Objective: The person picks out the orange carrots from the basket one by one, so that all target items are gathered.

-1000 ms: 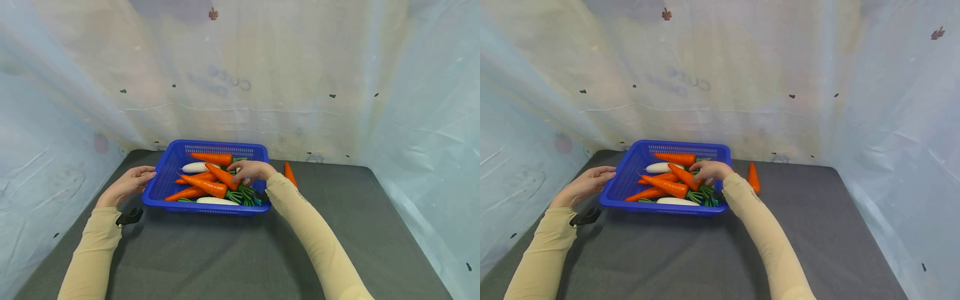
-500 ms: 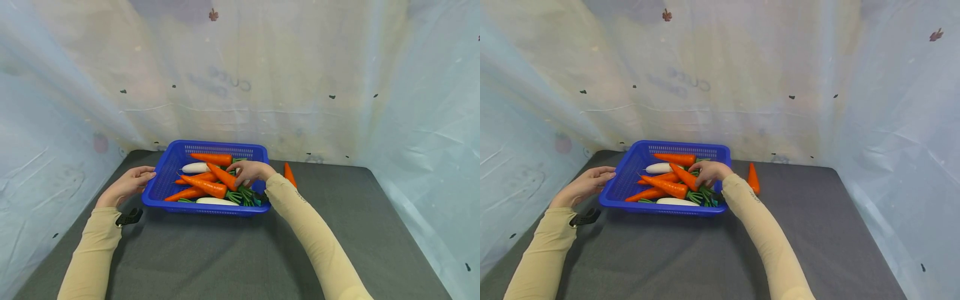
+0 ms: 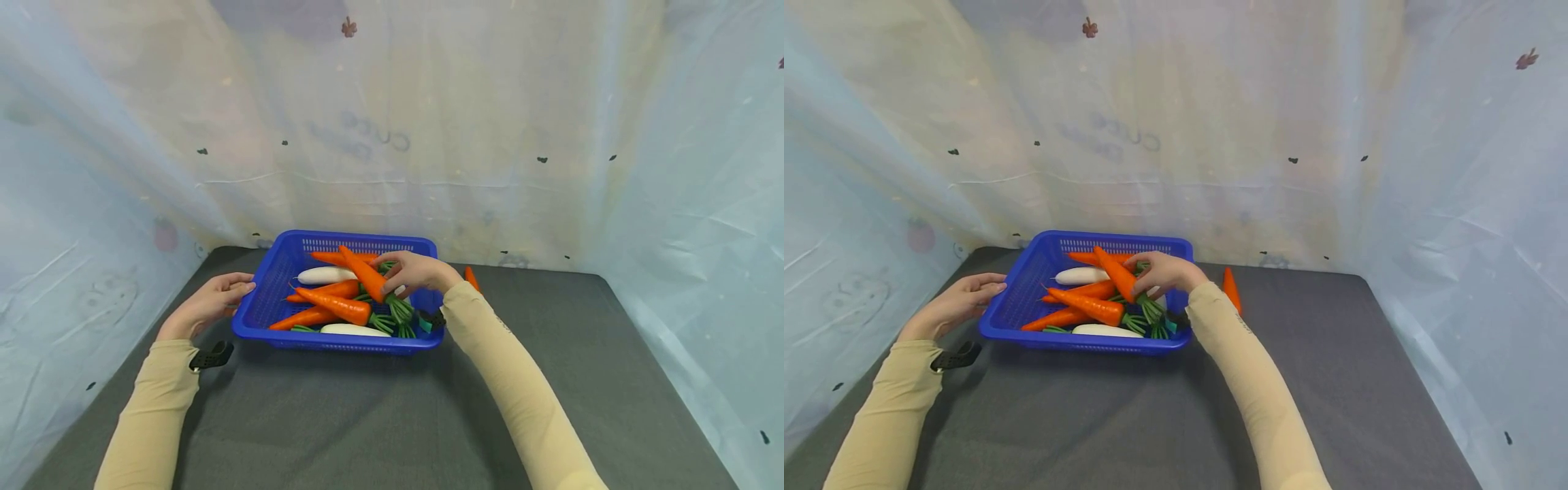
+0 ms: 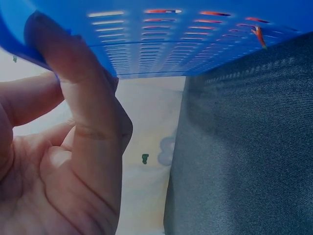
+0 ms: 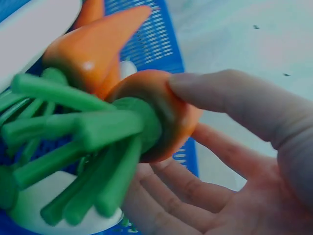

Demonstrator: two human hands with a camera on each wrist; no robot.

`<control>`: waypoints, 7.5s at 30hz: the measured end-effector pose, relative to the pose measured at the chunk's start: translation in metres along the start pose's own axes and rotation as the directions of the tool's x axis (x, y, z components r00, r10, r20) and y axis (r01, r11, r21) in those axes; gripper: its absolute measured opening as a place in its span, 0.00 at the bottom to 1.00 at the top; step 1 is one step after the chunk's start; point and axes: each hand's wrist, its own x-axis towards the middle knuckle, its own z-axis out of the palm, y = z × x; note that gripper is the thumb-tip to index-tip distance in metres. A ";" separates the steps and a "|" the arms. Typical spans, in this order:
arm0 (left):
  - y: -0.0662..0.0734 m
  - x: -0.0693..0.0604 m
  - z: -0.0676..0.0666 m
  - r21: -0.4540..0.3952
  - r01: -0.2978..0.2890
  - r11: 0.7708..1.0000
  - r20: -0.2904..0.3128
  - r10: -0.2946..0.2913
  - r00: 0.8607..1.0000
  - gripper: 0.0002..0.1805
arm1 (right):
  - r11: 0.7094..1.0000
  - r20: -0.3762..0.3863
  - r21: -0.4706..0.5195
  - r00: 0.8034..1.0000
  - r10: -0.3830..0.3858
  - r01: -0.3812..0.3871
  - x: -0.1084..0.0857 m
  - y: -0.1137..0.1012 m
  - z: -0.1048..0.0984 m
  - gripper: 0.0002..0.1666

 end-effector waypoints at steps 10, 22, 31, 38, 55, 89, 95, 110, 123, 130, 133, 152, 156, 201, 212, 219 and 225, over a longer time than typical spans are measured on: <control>-0.001 0.005 0.000 0.006 0.005 1.000 -0.001 -0.005 1.000 0.35 | 0.982 -0.074 0.163 0.994 -0.080 0.091 -0.026 0.000 -0.022 0.35; -0.002 0.003 -0.001 0.016 -0.021 1.000 0.013 0.021 1.000 0.35 | 0.972 -0.200 0.203 0.977 -0.075 0.116 -0.071 0.026 -0.053 0.37; -0.002 -0.001 -0.005 0.026 -0.021 0.999 0.004 0.020 1.000 0.37 | 0.968 -0.240 0.215 0.968 -0.076 0.129 -0.097 0.049 -0.069 0.39; -0.001 -0.003 -0.005 0.010 -0.011 1.000 0.003 0.011 1.000 0.36 | 0.957 -0.293 0.267 0.956 -0.032 0.114 -0.114 0.083 -0.079 0.41; -0.002 0.002 0.000 0.007 -0.004 1.000 -0.001 0.004 1.000 0.34 | 0.921 -0.384 0.390 0.910 0.156 0.007 -0.144 0.171 -0.086 0.44; -0.002 0.004 0.002 0.002 -0.014 1.000 0.003 0.014 1.000 0.34 | 0.925 -0.439 0.373 0.864 0.247 -0.075 -0.136 0.188 -0.078 0.40; -0.002 0.004 0.001 0.002 -0.004 1.000 -0.001 0.004 1.000 0.34 | 0.918 -0.443 0.394 0.864 0.240 -0.053 -0.135 0.188 -0.078 0.37; -0.002 0.003 0.001 -0.002 -0.001 1.000 -0.004 0.001 1.000 0.35 | 0.907 -0.454 0.421 0.859 0.237 -0.028 -0.140 0.187 -0.077 0.33; -0.002 0.003 0.000 -0.018 -0.014 1.000 0.012 0.014 1.000 0.35 | 0.929 -0.481 0.364 0.839 0.255 -0.074 -0.149 0.174 -0.089 0.37; -0.003 0.002 -0.001 -0.015 -0.006 1.000 0.006 0.006 1.000 0.34 | 0.955 -0.489 0.290 0.847 0.208 -0.067 -0.150 0.144 -0.100 0.39; -0.004 0.004 -0.002 -0.010 -0.008 1.000 0.005 0.008 1.000 0.34 | 0.966 -0.473 0.258 0.867 0.156 -0.034 -0.147 0.126 -0.102 0.39; 0.001 0.004 0.003 0.027 0.008 1.000 0.000 -0.008 1.000 0.37 | 0.983 -0.422 0.182 0.906 0.043 0.038 -0.097 0.042 -0.071 0.33; 0.001 0.003 0.003 0.026 0.003 1.000 0.002 -0.003 1.000 0.37 | 0.986 -0.394 0.163 0.919 0.022 0.047 -0.081 0.030 -0.060 0.31; 0.002 0.001 0.006 -0.014 0.001 1.000 0.006 0.000 1.000 0.36 | 0.997 0.068 -0.017 0.994 0.080 -0.079 0.010 -0.005 0.023 0.27; 0.000 0.001 0.005 -0.019 0.000 1.000 0.007 0.000 1.000 0.36 | 0.986 0.131 -0.101 0.981 0.146 -0.133 0.016 -0.008 0.028 0.27; 0.000 0.002 0.005 -0.038 -0.003 0.999 0.013 0.003 1.000 0.36 | 0.968 0.178 -0.203 0.966 0.185 -0.148 0.023 -0.007 0.029 0.28; 0.000 0.002 0.005 -0.041 -0.001 0.999 0.019 0.002 1.000 0.36 | 0.955 0.192 -0.261 0.962 0.195 -0.142 0.025 -0.009 0.030 0.33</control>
